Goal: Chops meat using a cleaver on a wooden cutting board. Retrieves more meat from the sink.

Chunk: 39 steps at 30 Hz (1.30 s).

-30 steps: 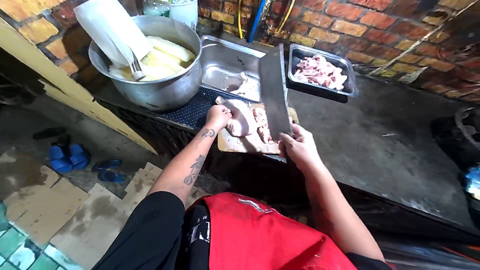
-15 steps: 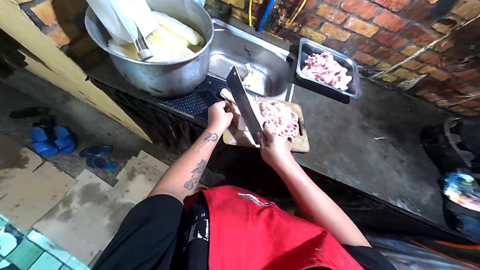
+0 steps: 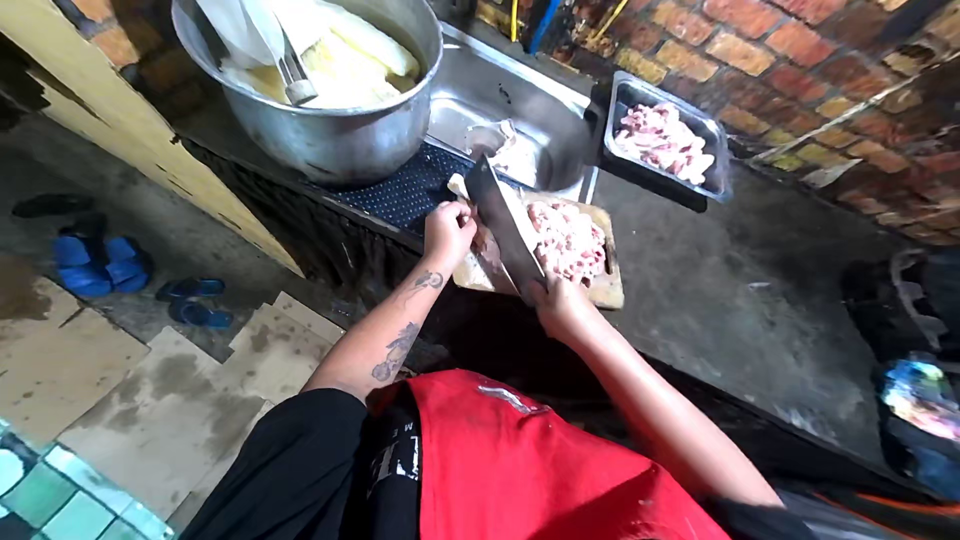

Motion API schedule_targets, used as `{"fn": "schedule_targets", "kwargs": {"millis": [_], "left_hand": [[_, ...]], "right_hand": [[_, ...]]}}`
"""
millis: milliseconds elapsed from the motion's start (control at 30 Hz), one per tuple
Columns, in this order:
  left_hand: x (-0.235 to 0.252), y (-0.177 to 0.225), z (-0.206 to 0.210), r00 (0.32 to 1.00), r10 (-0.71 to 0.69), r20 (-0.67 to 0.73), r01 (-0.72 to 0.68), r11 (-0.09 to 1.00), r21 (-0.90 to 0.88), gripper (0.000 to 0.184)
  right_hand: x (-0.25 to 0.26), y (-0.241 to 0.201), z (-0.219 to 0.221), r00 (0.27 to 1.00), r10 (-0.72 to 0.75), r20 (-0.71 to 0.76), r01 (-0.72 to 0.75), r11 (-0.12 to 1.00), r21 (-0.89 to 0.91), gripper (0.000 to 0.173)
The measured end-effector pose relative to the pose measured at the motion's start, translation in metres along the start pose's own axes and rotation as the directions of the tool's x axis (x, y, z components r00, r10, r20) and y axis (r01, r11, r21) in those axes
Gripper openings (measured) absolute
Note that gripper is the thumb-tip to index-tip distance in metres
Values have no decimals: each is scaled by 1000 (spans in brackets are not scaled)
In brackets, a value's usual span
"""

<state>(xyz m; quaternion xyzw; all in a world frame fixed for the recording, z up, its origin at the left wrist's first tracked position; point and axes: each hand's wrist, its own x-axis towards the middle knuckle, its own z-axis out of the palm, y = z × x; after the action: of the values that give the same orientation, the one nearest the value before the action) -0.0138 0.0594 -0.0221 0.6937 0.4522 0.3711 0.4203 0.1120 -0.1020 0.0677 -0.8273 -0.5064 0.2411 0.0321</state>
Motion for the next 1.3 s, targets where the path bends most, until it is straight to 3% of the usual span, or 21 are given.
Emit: {"fn": "schedule_targets", "kwargs": {"millis": [67,267,467,567,733,867,967,1167,1300], "left_hand": [[2,2,-1,1000,-4,-1,4,1000,2,17],[4,9,-5,993,-40,107,29,995,96,18],[13,14,-8,978,-76,194,34,977,213,16],[14,17,-7,981,-88,173,41,965,260,18],[14,14,-9,980,-46,194,-1,971,238,20],[17,12,-8,974,-38,225,-22,966,257,18],[18,11,-11,976,-40,216,-21,961,275,16],[15,9,-9,976,-8,220,-56,956,286,15],[16,10,-10,966,33,258,-109,952,285,14]], "right_hand": [[4,-1,-8,997,13,71,-10,999,-43,37],[6,-6,-15,995,16,101,-6,996,-93,34],[54,-16,-9,995,-61,73,64,998,-30,36],[31,-4,-9,997,-40,65,44,998,-49,34],[-21,25,-24,980,62,189,-42,993,-108,35],[19,11,-10,995,0,96,8,997,-82,33],[48,-11,-11,994,-26,107,33,998,-58,35],[16,41,1,995,-99,28,100,994,-51,32],[45,1,-8,995,-55,87,58,998,-26,33]]}}
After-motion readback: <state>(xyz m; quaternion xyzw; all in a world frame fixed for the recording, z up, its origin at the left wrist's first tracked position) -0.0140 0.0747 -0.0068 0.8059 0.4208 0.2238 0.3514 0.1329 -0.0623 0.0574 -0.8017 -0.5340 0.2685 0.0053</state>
